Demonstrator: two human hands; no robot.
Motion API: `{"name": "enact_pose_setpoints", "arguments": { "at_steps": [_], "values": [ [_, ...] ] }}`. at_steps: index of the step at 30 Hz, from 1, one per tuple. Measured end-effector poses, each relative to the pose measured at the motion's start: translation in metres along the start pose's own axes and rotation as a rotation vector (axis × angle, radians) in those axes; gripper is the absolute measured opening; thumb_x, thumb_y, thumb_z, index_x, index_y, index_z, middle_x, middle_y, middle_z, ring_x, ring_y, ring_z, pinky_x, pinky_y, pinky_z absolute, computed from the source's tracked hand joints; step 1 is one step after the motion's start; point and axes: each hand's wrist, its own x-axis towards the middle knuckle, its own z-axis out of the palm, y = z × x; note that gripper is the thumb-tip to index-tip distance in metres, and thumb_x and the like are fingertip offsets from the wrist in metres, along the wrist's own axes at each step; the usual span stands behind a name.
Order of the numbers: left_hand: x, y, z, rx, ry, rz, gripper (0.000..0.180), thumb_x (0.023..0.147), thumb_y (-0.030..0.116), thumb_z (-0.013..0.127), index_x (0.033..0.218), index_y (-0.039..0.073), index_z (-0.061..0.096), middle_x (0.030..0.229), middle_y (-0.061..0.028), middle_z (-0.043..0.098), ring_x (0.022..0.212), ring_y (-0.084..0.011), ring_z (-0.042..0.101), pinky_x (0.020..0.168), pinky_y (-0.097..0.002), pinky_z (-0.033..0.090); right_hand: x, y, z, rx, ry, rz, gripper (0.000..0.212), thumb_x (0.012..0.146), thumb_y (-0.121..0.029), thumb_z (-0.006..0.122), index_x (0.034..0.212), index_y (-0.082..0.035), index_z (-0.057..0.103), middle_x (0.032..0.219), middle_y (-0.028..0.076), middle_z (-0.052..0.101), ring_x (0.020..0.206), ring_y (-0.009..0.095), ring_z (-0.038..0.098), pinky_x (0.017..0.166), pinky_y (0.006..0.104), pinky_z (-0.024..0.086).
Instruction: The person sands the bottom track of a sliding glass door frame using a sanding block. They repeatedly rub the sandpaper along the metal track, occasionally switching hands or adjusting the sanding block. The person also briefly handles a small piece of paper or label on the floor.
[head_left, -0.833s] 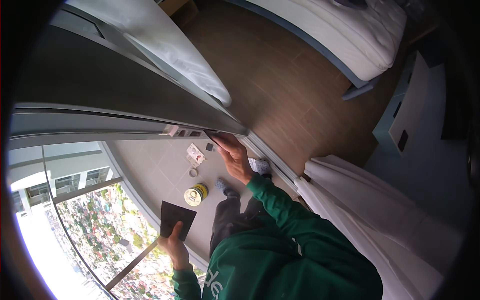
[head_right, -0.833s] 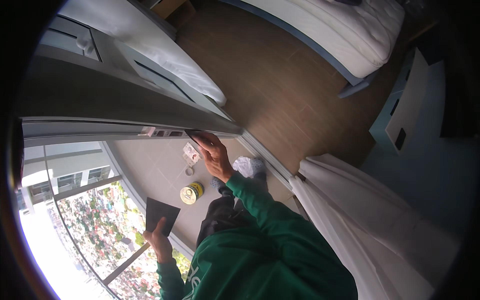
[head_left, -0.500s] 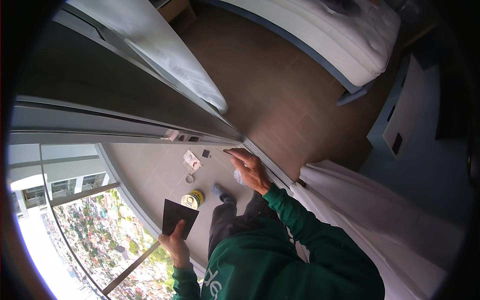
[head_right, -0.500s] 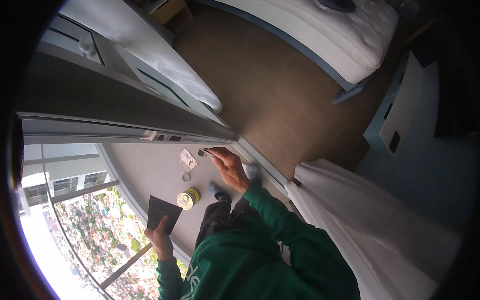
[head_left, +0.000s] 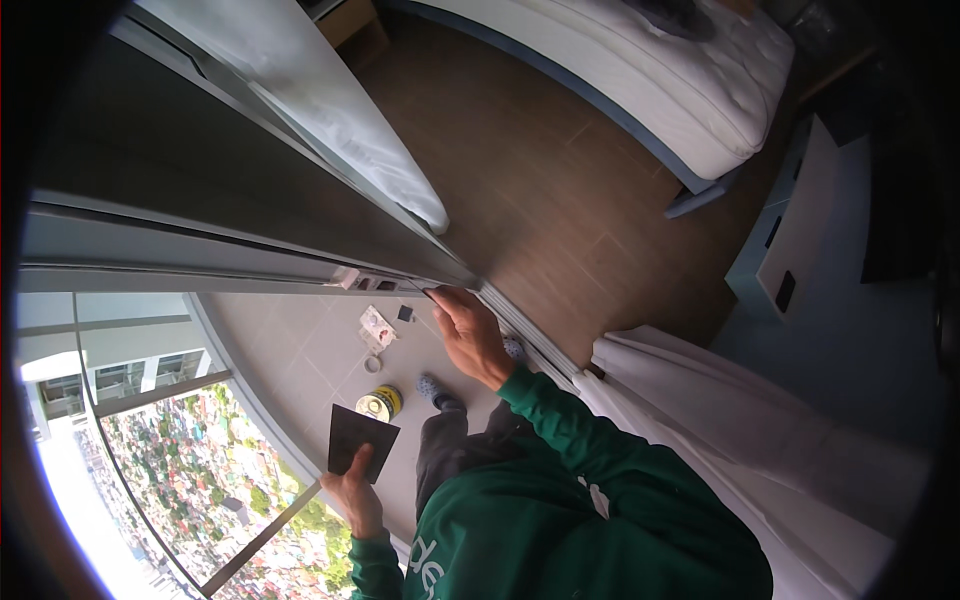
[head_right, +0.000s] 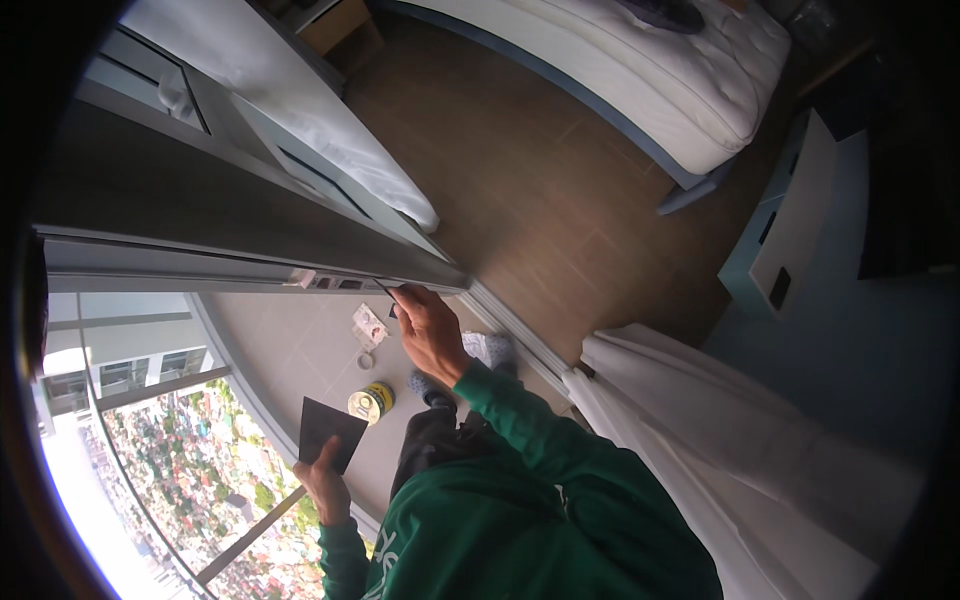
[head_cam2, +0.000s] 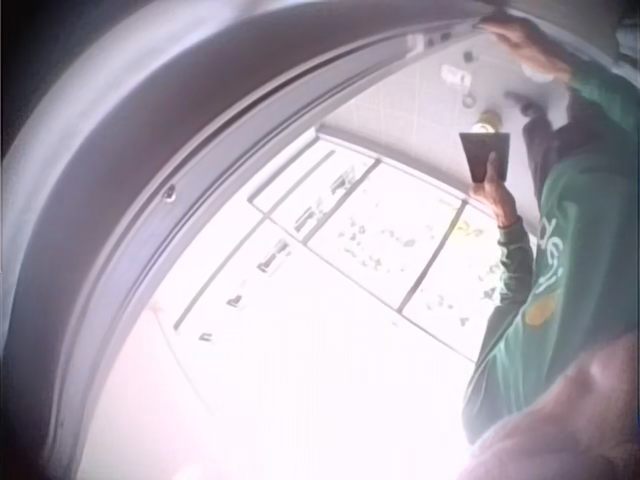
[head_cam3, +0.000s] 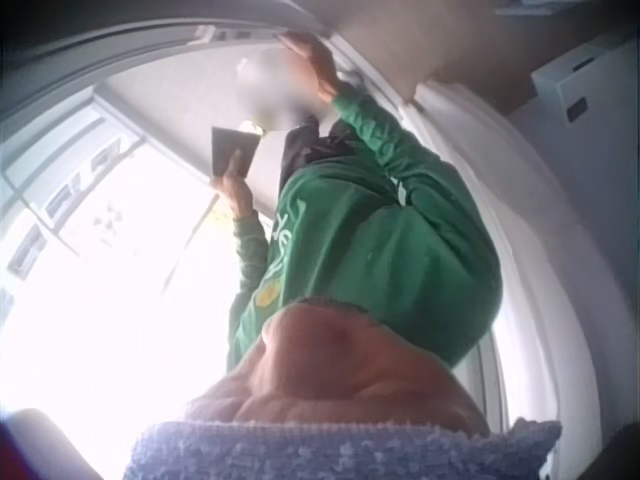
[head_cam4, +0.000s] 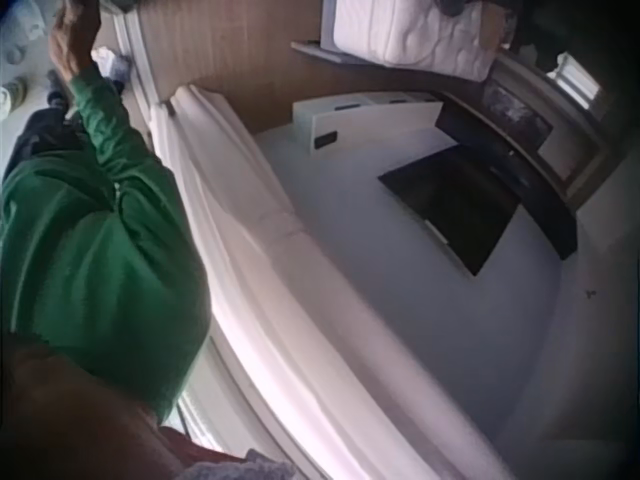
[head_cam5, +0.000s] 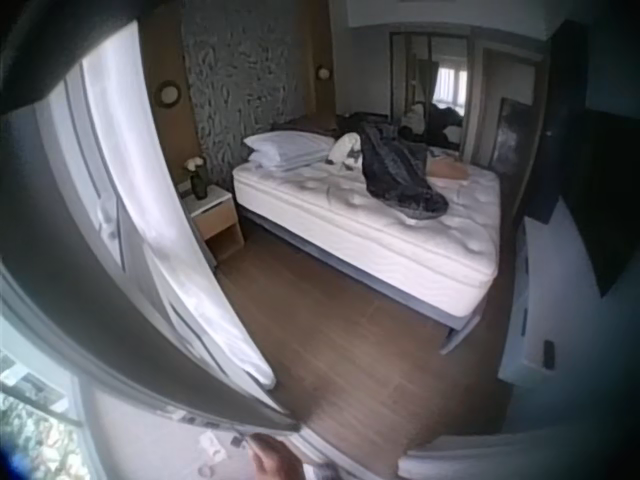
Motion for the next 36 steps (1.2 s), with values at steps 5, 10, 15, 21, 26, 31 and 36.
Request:
{"name": "enact_pose_setpoints", "arguments": {
  "at_steps": [5, 10, 15, 21, 26, 31, 36],
  "values": [
    [0.001, -0.008, -0.005, 0.038, 0.019, -0.029, 0.033, 0.076, 0.005, 0.074, 0.104, -0.010, 0.069, 0.096, -0.0110, 0.069, 0.082, -0.0170, 0.062, 0.081, -0.0296, 0.050, 0.008, -0.012, 0.004, -0.035, 0.009, 0.022, 0.026, 0.094, -0.008, 0.059, 0.119, -0.005, 0.065, 0.116, 0.016, 0.066, 0.104, 0.033, 0.064, 0.089, 0.0401, 0.051],
    [0.003, -0.011, -0.004, 0.000, 0.030, -0.018, 0.030, 0.076, 0.001, 0.073, 0.104, -0.010, 0.069, 0.097, -0.0109, 0.070, 0.082, -0.0175, 0.062, 0.083, -0.0299, 0.050, 0.016, -0.028, 0.001, -0.015, 0.030, 0.015, 0.024, 0.095, -0.011, 0.058, 0.118, -0.005, 0.065, 0.114, 0.017, 0.067, 0.104, 0.035, 0.063, 0.089, 0.0408, 0.051],
    [0.004, -0.008, 0.001, -0.042, -0.013, -0.016, 0.029, 0.076, 0.001, 0.073, 0.103, -0.009, 0.069, 0.098, -0.0109, 0.070, 0.085, -0.0175, 0.063, 0.083, -0.0299, 0.050, 0.021, -0.038, -0.010, 0.123, -0.017, -0.002, 0.025, 0.097, -0.011, 0.055, 0.120, -0.004, 0.064, 0.115, 0.015, 0.068, 0.102, 0.029, 0.066, 0.089, 0.0367, 0.051],
    [0.005, -0.004, 0.000, -0.107, -0.009, -0.060, 0.033, 0.078, 0.005, 0.072, 0.108, -0.008, 0.067, 0.098, -0.0117, 0.068, 0.086, -0.0192, 0.064, 0.085, -0.0315, 0.051, -0.028, -0.054, -0.063, 0.443, -0.097, 0.103, 0.029, 0.099, -0.011, 0.055, 0.124, -0.001, 0.063, 0.117, 0.012, 0.068, 0.108, 0.019, 0.063, 0.092, 0.0314, 0.048],
    [0.012, 0.013, 0.010, -0.347, -0.215, -0.209, 0.033, 0.085, 0.010, 0.068, 0.113, -0.007, 0.062, 0.104, -0.0128, 0.066, 0.092, -0.0212, 0.065, 0.087, -0.0337, 0.052, -0.076, -0.082, -0.063, 0.517, -0.273, 0.031, 0.033, 0.098, -0.007, 0.054, 0.130, -0.006, 0.061, 0.127, 0.014, 0.060, 0.120, 0.027, 0.058, 0.098, 0.0343, 0.048],
    [0.015, 0.032, 0.037, -0.489, -0.380, -0.393, 0.031, 0.096, 0.016, 0.058, 0.119, -0.005, 0.058, 0.113, -0.0138, 0.065, 0.102, -0.0202, 0.064, 0.093, -0.0363, 0.052, -0.094, -0.110, -0.042, 0.344, -0.184, -0.195, 0.043, 0.090, 0.008, 0.057, 0.131, -0.005, 0.061, 0.137, 0.018, 0.050, 0.126, 0.035, 0.053, 0.103, 0.0396, 0.046],
    [0.016, 0.055, 0.043, -0.254, -0.339, -0.136, 0.025, 0.098, 0.014, 0.058, 0.110, -0.006, 0.065, 0.107, -0.0113, 0.066, 0.097, -0.0194, 0.063, 0.091, -0.0312, 0.051, -0.100, -0.067, -0.044, 0.184, -0.205, -0.238, 0.044, 0.087, 0.009, 0.059, 0.129, -0.008, 0.062, 0.132, 0.019, 0.052, 0.122, 0.036, 0.055, 0.099, 0.0409, 0.050]
  ]
}}
